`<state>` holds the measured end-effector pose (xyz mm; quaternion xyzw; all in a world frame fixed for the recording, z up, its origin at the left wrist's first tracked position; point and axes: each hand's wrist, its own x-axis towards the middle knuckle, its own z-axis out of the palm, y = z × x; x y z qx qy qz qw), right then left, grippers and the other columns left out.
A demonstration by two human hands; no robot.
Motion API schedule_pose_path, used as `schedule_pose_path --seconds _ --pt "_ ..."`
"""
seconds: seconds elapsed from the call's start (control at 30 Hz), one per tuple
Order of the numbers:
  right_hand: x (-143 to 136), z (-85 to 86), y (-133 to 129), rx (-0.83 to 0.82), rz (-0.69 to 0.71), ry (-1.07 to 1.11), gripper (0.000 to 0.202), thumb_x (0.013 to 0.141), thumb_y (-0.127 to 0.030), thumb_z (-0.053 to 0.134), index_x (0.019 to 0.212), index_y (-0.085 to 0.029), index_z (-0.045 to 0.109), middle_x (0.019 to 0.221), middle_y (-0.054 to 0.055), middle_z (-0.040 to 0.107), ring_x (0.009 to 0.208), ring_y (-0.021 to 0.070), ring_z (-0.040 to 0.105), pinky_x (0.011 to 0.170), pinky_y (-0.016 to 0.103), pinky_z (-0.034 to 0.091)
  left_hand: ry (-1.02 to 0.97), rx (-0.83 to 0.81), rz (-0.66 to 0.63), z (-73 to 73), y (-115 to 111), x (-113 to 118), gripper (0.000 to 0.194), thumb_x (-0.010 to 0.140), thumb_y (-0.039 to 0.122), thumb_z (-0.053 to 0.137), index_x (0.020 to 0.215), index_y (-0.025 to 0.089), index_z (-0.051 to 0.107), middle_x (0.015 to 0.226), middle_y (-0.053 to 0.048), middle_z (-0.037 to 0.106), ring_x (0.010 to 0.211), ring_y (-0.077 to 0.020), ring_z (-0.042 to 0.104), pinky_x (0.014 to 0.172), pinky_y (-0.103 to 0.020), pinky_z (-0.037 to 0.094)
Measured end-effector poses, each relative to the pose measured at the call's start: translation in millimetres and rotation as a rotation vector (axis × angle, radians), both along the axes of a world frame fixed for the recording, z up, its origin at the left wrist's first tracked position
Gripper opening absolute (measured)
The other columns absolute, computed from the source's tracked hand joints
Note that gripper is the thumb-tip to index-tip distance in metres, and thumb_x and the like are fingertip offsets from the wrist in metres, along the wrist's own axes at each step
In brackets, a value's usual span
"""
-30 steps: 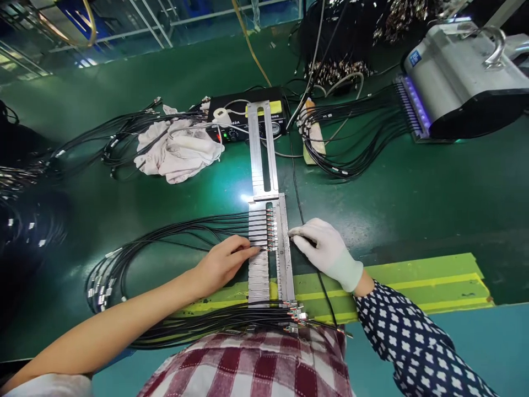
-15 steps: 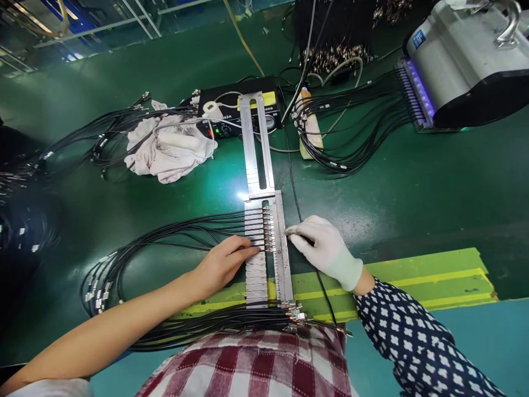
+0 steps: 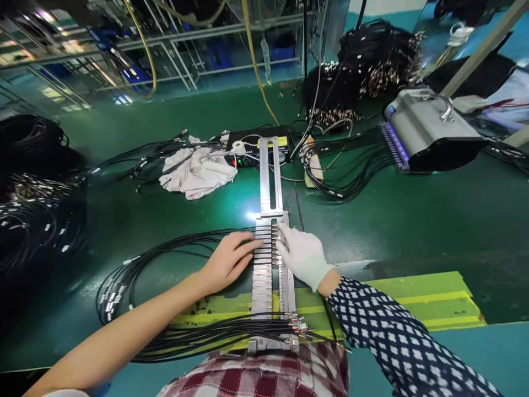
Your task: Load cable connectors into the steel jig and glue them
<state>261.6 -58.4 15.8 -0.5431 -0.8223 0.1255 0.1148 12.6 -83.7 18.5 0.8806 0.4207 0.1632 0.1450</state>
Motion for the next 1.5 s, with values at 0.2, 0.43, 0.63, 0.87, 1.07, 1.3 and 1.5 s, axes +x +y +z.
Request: schedule_pose_path --seconds 0.2,0.43,0.63,0.87,1.07,1.3,1.5 --pt "-11.3 -4.1 20.4 0.059 -0.034 0.019 0.035 0.1 -0.036 0.041 0.126 -0.023 0.06 0.102 0.007 0.076 0.082 0.0227 0.071 0.072 0.033 0.047 0.238 0.076 0.147 -19.0 39.3 6.9 0.057 0.102 0.042 0.034 0.153 0.017 0.03 0.159 -0.014 0.032 0.145 -0.0305 0.031 0.114 -0.051 0.031" --pt "-9.7 -4.1 64.3 0.055 0.025 0.128 0.038 0.1 -0.04 0.042 0.125 -0.018 0.06 0.093 0.011 0.076 0.079 0.024 0.071 0.071 0.033 0.049 0.168 0.063 0.247 3.8 55.0 7.7 0.051 0.101 0.04 0.04 0.146 0.016 0.039 0.154 -0.016 0.04 0.142 -0.032 0.035 0.113 -0.053 0.031" --pt "20.4 -4.3 63.3 -0.063 0.186 0.371 0.044 0.104 -0.042 0.027 0.124 -0.02 0.06 0.111 0.008 0.071 0.099 0.0196 0.067 0.087 0.033 0.052 0.213 -0.102 0.108 14.9 -76.2 -11.1 0.063 0.079 0.062 0.068 0.122 0.018 0.055 0.113 -0.012 0.064 0.096 -0.0287 0.06 0.08 -0.041 0.05" --pt "21.6 -7.6 66.9 -0.18 0.119 0.582 0.045 0.103 -0.046 0.032 0.121 -0.018 0.063 0.094 0.006 0.069 0.083 0.0182 0.065 0.075 0.031 0.053 0.25 -0.023 0.162 -18.0 -120.2 -29.3 0.017 0.1 0.027 0.038 0.091 0.02 0.05 0.07 -0.002 0.064 0.058 -0.0184 0.062 0.052 -0.028 0.044" --pt "20.8 -5.2 64.7 -0.16 0.108 0.568 0.044 0.101 -0.047 0.035 0.117 -0.02 0.065 0.094 0.007 0.069 0.085 0.0204 0.065 0.077 0.034 0.053 0.286 0.153 -0.074 20.4 -66.2 -88.6 0.02 0.103 0.03 0.035 0.103 0.018 0.051 0.067 -0.002 0.065 0.053 -0.0162 0.061 0.049 -0.025 0.04" --pt "22.0 -10.5 65.8 -0.153 0.119 0.59 0.045 0.101 -0.049 0.034 0.116 -0.019 0.064 0.094 0.007 0.07 0.084 0.0211 0.065 0.076 0.035 0.054 0.264 -0.168 -0.016 16.8 -54.7 -133.3 0.032 0.104 0.036 0.032 0.105 0.018 0.058 0.085 -0.006 0.065 0.072 -0.0163 0.062 0.068 -0.027 0.048" --pt "22.0 -11.8 66.5 -0.169 0.108 0.581 0.043 0.101 -0.049 0.035 0.113 -0.02 0.064 0.097 0.007 0.07 0.084 0.0211 0.066 0.076 0.035 0.054 -0.079 -0.63 0.198 31.3 -48.3 -129.6 0.033 0.102 0.039 0.039 0.095 0.017 0.063 0.091 -0.004 0.063 0.083 -0.0139 0.059 0.076 -0.024 0.046"
